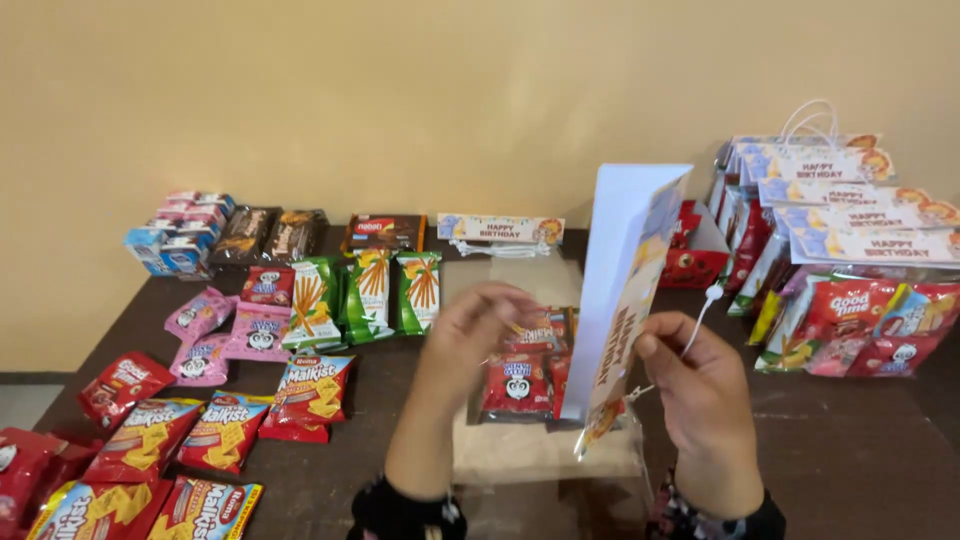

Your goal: The person places snacks into a plastic bag, including snack packets and a decorative paper band, then seals the bag.

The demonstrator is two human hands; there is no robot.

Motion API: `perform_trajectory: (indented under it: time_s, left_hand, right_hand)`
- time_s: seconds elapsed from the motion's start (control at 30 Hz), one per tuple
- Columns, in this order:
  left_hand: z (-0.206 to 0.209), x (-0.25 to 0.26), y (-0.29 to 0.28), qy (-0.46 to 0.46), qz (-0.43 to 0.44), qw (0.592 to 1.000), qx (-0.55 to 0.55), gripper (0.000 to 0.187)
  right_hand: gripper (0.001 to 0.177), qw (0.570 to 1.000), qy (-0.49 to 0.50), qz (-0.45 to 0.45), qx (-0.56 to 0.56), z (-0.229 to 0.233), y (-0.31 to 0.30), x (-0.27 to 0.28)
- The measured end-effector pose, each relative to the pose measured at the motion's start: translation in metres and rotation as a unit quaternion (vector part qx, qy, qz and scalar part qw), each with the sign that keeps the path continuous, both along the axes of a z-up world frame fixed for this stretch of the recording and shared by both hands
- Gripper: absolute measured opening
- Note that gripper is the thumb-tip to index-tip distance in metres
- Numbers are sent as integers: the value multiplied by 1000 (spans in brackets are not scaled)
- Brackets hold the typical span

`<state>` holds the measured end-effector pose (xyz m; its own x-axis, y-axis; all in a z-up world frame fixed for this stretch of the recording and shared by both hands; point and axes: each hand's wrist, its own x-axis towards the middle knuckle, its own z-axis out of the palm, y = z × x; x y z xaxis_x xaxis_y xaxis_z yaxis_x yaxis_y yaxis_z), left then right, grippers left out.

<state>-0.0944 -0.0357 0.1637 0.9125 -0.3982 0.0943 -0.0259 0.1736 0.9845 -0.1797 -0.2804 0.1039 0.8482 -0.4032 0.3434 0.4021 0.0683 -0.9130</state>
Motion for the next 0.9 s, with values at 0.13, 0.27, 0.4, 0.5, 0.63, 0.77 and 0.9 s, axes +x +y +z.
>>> perform_trajectory:
  time_s: [0.13,0.27,0.4,0.5,0.63,0.77,0.9]
  left_hand:
    - [-12,-32,-22,-167,-43,985,-25,51]
    - [-14,-43,-27,-119,-44,984,-124,37]
    - [-17,-46,-23,-83,-33,987,-133,36]
    - [-10,-51,-20,-138,31,987,-73,39]
    - [-18,-46,-21,-122,68,987,-78,14]
    - [-20,-42,-21,-110,60,990,-68,8]
    - [-17,-46,-23,-117,20,991,-62,5]
  right_hand:
    - [14,999,14,-21,-37,22,22,-16]
    - [11,994,44,-88,-50,36,33,-29]
    - [9,993,63,-93,-38,41,40,-36]
    - [9,983,112,-139,-32,55,56,-40]
    - [7,982,137,-111,-64,62,60,-46]
    - [19,983,139,-41,-116,64,53,-45]
    - [39,996,71,-5,-58,56,47,-39]
